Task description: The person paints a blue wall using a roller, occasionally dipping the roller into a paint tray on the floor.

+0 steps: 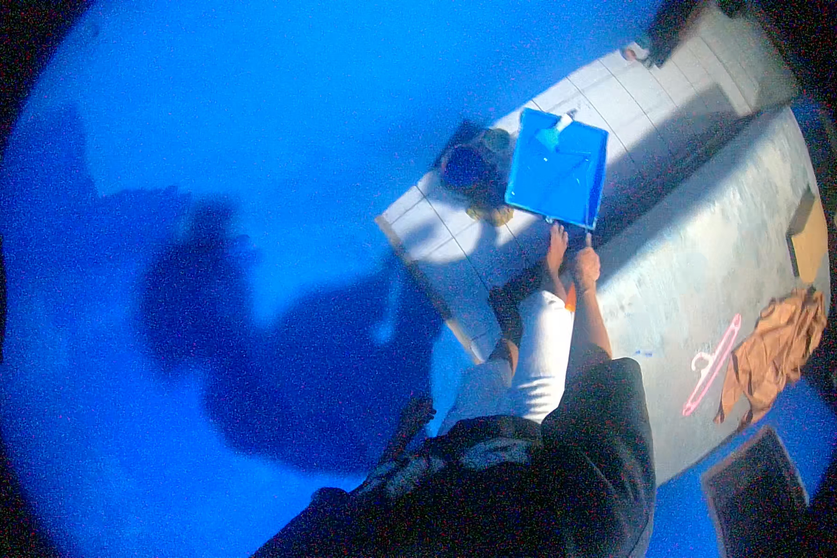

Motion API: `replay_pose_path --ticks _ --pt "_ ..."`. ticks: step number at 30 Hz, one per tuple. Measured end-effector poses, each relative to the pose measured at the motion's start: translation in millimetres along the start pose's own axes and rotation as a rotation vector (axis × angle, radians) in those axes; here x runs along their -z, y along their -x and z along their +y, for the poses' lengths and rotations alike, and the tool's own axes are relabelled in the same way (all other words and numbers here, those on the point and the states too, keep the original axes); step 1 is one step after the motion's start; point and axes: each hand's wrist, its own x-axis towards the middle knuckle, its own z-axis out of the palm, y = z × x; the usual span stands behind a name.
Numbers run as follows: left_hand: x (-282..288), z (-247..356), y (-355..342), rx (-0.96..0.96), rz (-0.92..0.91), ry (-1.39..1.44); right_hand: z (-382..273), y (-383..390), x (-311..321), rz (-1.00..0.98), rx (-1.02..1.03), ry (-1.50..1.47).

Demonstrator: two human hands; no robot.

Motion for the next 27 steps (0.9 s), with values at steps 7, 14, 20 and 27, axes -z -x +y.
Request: replay_pose_path --ticks 7,14,20,27 --pt "-4.3 -27.4 -15.4 -0.078 0.115 -0.034 41.2 -84.8 -17.3 -0.084 0.212 -0.281" --pt "34.7 -90.8 -32.8 -0.224 0.676 -0.442 51.1 -21.1 16.1 -0.364 -0.221 -0.866" --pt "98.7 -102.5 3.6 0.064 0.769 -0.525 -3.4 41.7 82.7 -0.436 -0.430 -0.939" --pt "114.4 1.8 19.3 -0.117 0.856 -0.673 7.0 49.8 98.1 -0.500 -0.466 -1.116"
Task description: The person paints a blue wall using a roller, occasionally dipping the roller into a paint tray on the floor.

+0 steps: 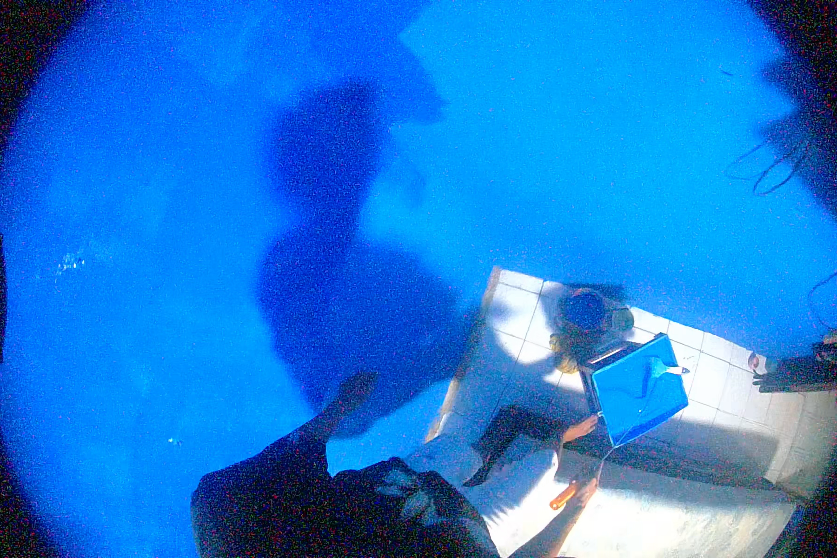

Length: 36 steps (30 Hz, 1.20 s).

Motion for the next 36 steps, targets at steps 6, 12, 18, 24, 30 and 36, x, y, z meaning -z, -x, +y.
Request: replay_pose_path --ticks 6,12,18,24,30,36 --pt "218.0 150.2 -209.1 -0.367 0.584 0.350 15.9 -8.7 22.3 -0.126 0.017 -0.112" --pt "432.8 270.4 -333.5 -0.471 0.882 0.335 38.3 -7.2 47.2 -0.251 0.023 -0.262" --pt "518.5 330.4 -439.9 -0.020 0.585 1.083 56.1 4.4 78.3 -0.287 -0.056 -0.413" --pt "541.5 308.0 -504.4 -0.106 0.531 1.372 -5.6 37.4 13.1 -0.373 0.168 -0.286" --pt "526.2 290.6 -541.7 -0.003 0.484 1.351 -140.8 155.8 -95.4 -0.508 0.424 -0.120" --pt "515.5 306.9 -549.5 -0.025 0.437 1.379 -249.7 302.4 -191.2 -0.636 0.814 0.063"
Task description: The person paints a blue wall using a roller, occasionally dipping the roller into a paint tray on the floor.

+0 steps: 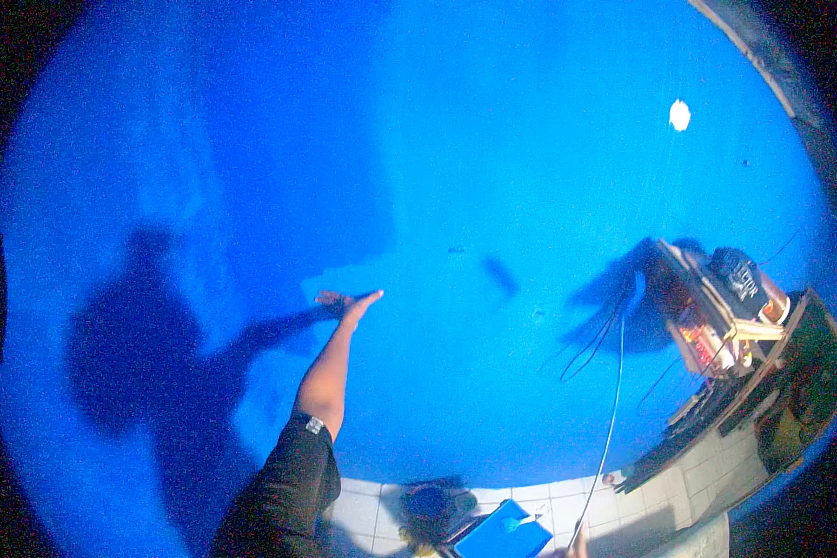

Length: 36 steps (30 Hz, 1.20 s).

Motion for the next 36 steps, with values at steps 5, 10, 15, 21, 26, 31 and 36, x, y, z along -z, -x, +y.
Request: replay_pose_path --ticks 5,10,15,21,26,31,36 --pt "-1.0 6.4 13.1 0.007 0.013 -0.011 -106.5 -103.6 -132.1 -0.068 0.507 0.281" --pt "2.8 24.4 30.5 0.051 0.129 -0.170 -200.8 -199.6 -271.1 -0.168 0.939 0.403" --pt "-13.6 -12.1 -9.5 0.014 0.038 -0.142 -258.4 -263.7 -388.6 -0.076 1.172 0.520" --pt "-14.6 -46.9 -43.1 -0.084 -0.416 0.175 -280.3 -299.2 -464.5 -0.041 1.211 0.607" --pt "-4.7 -8.3 16.8 -0.011 0.006 0.054 -277.9 -321.7 -492.0 0.170 1.401 0.755" --pt "-9.9 -8.0 6.5 0.087 -0.147 0.113 -280.3 -334.9 -511.2 0.323 1.453 0.816" --pt "-17.9 -24.0 -4.4 0.035 -0.232 0.170 -226.4 -304.7 -483.5 0.329 1.339 0.956"
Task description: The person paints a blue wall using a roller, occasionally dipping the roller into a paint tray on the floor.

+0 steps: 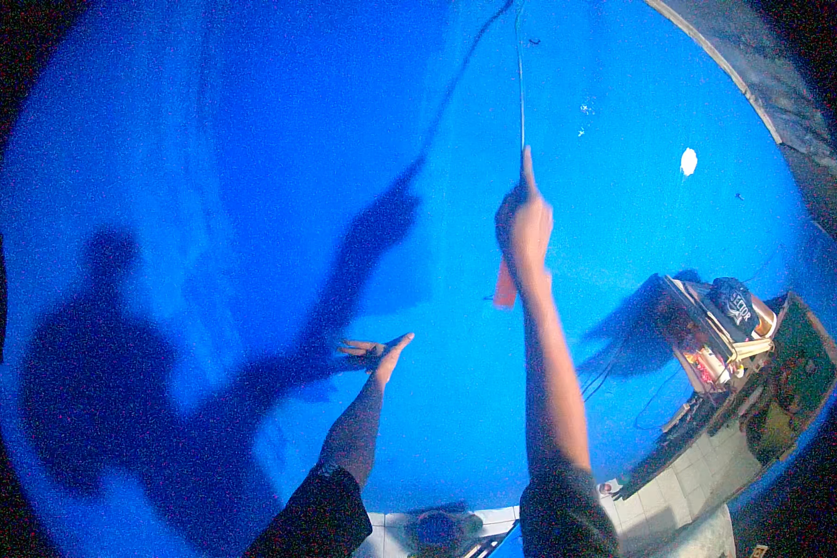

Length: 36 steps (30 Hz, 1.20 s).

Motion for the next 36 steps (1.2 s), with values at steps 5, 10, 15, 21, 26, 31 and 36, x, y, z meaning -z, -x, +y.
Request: replay_pose_path --ticks 5,10,15,21,26,31,36 --pt "12.2 15.6 22.5 -0.252 -0.148 0.177 0.5 127.1 11.5 -0.081 -0.106 -0.160" --pt "1.0 17.5 30.5 -0.154 0.222 -0.026 3.6 94.3 5.9 -0.028 -0.108 -0.057" --pt "6.6 9.7 15.3 -0.222 -0.112 0.169 -20.7 -28.8 3.0 0.078 0.039 0.059" --pt "-5.1 11.1 15.8 -0.048 0.292 -0.075 -33.9 -84.8 13.3 0.019 0.022 0.016" --pt "3.5 9.9 18.3 0.004 0.080 0.011 -19.2 28.0 29.6 0.013 0.086 0.042" --pt "-2.5 4.1 4.8 0.004 0.048 -0.016 -14.7 177.4 48.6 -0.178 -0.135 -0.136" --pt "-0.8 8.6 4.0 -0.006 0.047 -0.023 -24.9 248.3 45.6 -0.324 -0.336 -0.062"
